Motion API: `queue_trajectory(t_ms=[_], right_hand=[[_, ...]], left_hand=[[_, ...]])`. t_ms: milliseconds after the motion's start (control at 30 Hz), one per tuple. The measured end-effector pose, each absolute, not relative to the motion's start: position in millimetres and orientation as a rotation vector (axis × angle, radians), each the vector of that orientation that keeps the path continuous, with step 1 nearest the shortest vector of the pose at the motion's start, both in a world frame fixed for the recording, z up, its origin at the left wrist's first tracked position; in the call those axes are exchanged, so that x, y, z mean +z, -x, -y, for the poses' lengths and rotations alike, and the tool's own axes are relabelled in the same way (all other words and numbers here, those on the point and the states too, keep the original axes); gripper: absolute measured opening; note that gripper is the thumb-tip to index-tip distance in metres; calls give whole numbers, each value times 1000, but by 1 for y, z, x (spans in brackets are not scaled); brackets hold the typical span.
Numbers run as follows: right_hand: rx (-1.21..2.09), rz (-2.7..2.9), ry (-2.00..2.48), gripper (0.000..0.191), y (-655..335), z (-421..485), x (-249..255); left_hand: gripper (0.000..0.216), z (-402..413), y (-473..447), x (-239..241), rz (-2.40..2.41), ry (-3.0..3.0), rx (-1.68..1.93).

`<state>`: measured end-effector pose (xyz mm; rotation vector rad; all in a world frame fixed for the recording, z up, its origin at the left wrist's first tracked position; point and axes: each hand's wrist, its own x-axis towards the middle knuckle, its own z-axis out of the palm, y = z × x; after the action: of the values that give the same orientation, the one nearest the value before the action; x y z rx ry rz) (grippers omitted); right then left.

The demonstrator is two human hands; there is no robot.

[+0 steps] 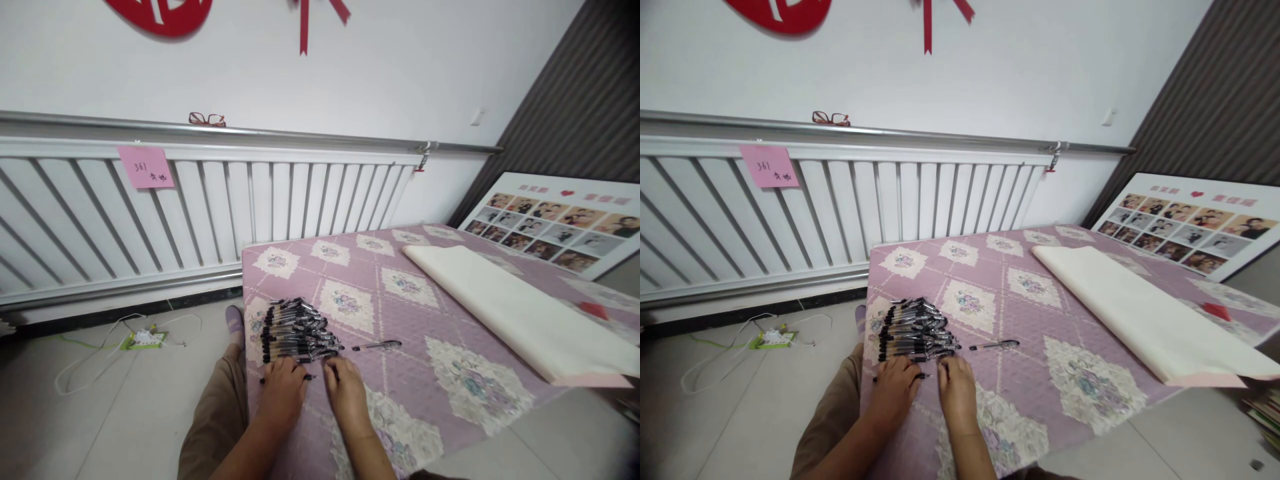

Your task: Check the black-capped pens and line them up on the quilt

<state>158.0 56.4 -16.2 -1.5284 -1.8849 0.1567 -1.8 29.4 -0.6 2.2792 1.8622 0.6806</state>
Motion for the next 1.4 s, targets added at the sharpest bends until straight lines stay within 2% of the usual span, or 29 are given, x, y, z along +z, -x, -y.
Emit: queue_trajectory(t_ms=[333,633,800,1133,1400], right_hand=[[433,1576,1520,15,-159,-43,-19],[692,1513,1384,17,-159,-40,-13],[602,1495,1457,21,-159,-41,-17],[427,1820,1534,21,-143,-45,-7],[303,2006,1542,18,-124,-53,-2]], left_hand=[[16,-30,2,-8,-1793,-2294,774],[15,-29,2,-9,-1747,-2308,784],[14,-28,2,-6,-1732,-2279,817],[19,-28,12,-7,-1760,-2103,1124],[20,-29,13,-6,-1740,-2047,1172]])
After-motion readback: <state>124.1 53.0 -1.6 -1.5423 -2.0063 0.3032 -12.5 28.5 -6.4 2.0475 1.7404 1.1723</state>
